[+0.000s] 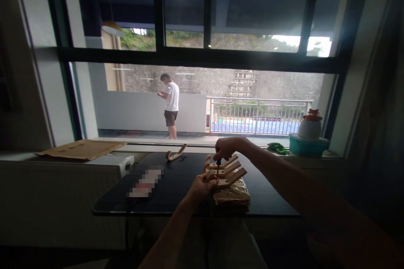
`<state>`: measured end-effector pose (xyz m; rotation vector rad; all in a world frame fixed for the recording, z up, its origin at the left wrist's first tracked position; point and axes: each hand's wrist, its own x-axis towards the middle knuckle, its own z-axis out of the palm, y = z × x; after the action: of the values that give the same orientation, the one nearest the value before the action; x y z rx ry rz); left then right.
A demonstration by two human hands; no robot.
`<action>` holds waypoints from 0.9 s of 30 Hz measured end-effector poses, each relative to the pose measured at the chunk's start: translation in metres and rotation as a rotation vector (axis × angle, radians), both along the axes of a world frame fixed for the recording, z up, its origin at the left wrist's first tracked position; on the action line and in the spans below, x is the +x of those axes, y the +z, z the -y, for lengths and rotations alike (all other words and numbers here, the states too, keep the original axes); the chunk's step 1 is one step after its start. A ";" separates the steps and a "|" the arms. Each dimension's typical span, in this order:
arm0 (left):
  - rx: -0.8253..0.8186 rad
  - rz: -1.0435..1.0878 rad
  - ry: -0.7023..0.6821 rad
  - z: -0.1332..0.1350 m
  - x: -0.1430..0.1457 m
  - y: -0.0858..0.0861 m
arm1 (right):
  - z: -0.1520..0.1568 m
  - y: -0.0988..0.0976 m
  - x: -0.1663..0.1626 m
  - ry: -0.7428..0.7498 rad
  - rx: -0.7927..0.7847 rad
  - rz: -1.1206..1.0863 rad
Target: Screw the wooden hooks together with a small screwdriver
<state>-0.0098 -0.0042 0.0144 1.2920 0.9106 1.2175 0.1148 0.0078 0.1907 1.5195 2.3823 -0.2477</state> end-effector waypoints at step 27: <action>-0.033 0.020 -0.055 -0.005 0.000 -0.006 | -0.016 -0.009 0.004 -0.033 0.010 -0.078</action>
<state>-0.0102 0.0003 0.0085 1.2682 0.8716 1.1664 0.1186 0.0241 0.1813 1.5819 2.4234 -0.3082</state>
